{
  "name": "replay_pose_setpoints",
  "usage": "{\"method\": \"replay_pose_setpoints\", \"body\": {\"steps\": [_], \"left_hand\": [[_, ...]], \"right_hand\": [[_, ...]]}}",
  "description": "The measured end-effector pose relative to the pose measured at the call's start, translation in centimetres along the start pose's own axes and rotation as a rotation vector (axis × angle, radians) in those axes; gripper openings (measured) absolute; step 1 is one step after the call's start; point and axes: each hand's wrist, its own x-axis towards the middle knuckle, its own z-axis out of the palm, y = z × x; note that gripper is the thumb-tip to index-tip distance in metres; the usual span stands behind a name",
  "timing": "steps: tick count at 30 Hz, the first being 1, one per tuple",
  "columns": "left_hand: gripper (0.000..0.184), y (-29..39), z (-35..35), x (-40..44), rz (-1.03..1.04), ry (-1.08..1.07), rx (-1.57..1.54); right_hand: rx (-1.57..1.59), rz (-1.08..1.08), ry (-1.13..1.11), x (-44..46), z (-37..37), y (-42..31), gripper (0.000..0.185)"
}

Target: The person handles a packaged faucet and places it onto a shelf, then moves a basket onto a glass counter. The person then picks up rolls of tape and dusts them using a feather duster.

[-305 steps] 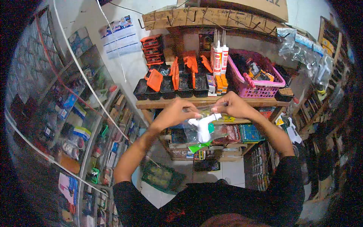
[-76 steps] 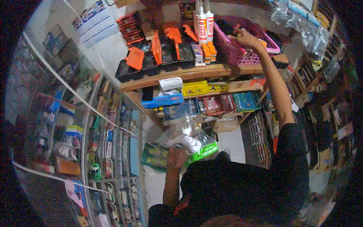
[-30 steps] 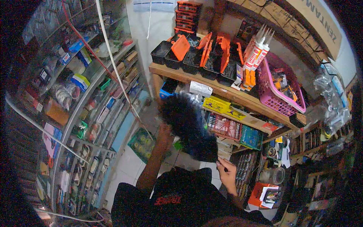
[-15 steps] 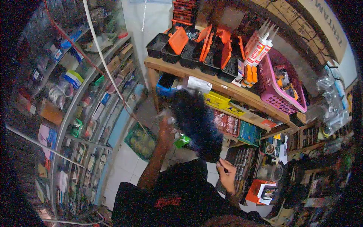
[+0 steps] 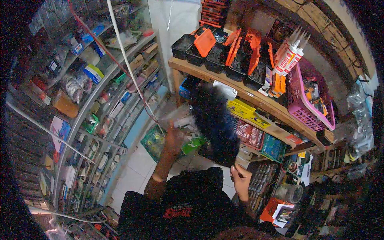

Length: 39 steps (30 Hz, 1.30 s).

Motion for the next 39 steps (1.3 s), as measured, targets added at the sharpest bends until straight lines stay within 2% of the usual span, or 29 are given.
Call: {"method": "replay_pose_setpoints", "body": {"steps": [1,2,3,6,8,9,11,14,19,22,27,28,29,30,32,34,36,38,39], "left_hand": [[0.064,1.3,1.4,-0.9,0.192,0.076,0.32],[0.065,2.5,2.9,-1.3,0.385,0.155,0.64],[0.065,-1.3,-0.4,-0.1,-0.061,0.316,-0.1],[0.063,2.7,2.0,-0.3,-0.063,-0.049,-0.155],[0.061,2.1,1.9,0.6,-0.089,0.012,-0.17],[0.06,2.3,2.8,1.2,-0.087,0.055,-0.23],[0.059,3.1,4.3,0.7,0.051,0.134,0.025],[0.057,3.8,4.9,0.4,-0.078,-0.002,-0.007],[0.057,3.7,5.7,0.6,-0.017,-0.043,-0.073],[0.057,3.1,6.3,0.5,-0.022,-0.071,-0.116],[0.064,2.0,4.8,0.6,-0.036,-0.154,-0.115],[0.064,0.8,4.1,0.7,-0.05,-0.078,-0.177],[0.064,-0.8,3.1,0.9,-0.066,-0.002,-0.237],[0.063,-1.7,2.4,1.0,-0.1,0.056,-0.29],[0.06,-1.4,2.0,0.9,-0.111,-0.07,-0.376],[0.058,0.1,2.4,-0.1,-0.071,-0.241,-0.382],[0.057,-0.1,1.5,-0.6,-0.075,-0.192,-0.381],[0.058,-1.9,-0.2,-0.9,-0.128,0.074,-0.367],[0.057,1.2,2.4,-2.0,-0.157,0.145,-0.368]], "right_hand": [[-0.057,-0.213,-0.053,0.4,-0.4,1.8,0.022],[-0.055,-0.183,-0.03,0.3,-0.5,1.9,0.022],[-0.053,-0.157,-0.01,0.3,-0.4,1.7,0.022],[0.011,-0.068,0.02,0.3,-0.1,3.0,0.022],[0.011,-0.025,-0.033,0.4,-0.6,3.7,0.021],[-0.005,-0.159,-0.082,0.8,-0.9,3.6,0.022],[0.039,-0.109,-0.001,0.5,-0.8,4.2,0.022],[0.129,-0.069,0.029,0.0,-0.8,5.3,0.022],[0.116,-0.01,0.117,-0.4,-0.8,4.6,0.022],[0.118,-0.005,0.098,-1.2,-1.0,3.3,0.021],[0.032,-0.045,0.141,-1.7,-1.6,3.1,0.021],[0.007,-0.052,0.148,-1.9,-1.5,3.2,0.021],[-0.013,-0.22,0.116,-1.6,-1.6,3.7,0.023],[0.018,-0.14,0.05,-2.0,-2.2,1.5,0.021],[0.026,-0.094,0.108,-2.1,-2.3,0.1,0.02],[0.015,-0.111,0.067,-2.0,-2.3,-0.1,0.018],[-0.018,-0.101,0.013,-1.9,-2.5,-0.4,0.018],[-0.071,-0.061,-0.048,-1.9,-2.8,-1.0,0.02],[0.005,-0.043,0.008,-2.0,-2.3,-1.3,0.019]]}}
